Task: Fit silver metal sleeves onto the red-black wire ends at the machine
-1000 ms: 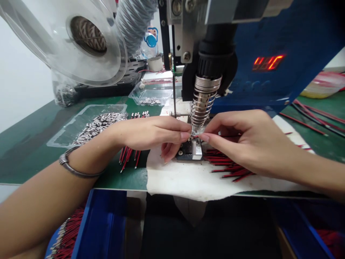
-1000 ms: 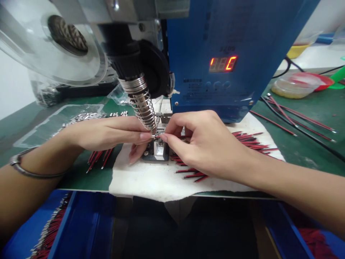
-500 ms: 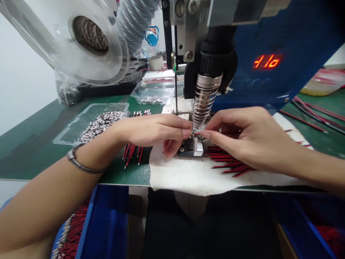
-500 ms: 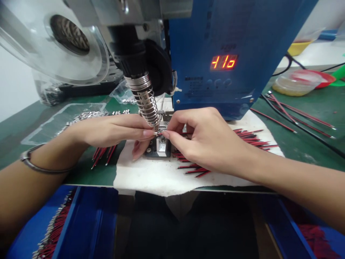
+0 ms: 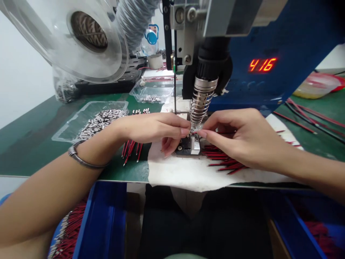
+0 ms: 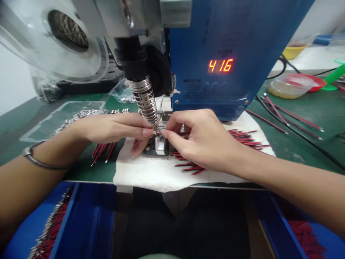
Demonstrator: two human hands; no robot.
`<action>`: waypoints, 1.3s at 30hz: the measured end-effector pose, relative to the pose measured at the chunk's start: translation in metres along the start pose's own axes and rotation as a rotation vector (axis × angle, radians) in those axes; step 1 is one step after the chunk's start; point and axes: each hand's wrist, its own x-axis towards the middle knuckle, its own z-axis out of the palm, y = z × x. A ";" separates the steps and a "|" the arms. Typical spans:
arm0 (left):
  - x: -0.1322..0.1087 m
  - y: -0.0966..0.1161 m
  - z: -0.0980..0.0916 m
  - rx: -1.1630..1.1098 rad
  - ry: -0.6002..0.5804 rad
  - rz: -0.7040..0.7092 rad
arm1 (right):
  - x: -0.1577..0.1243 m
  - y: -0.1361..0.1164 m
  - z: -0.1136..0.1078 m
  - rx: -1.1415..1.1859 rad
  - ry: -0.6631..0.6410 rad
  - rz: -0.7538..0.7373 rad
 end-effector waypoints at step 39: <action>0.000 0.003 0.002 0.076 0.035 -0.002 | 0.000 0.001 0.000 -0.039 0.023 -0.036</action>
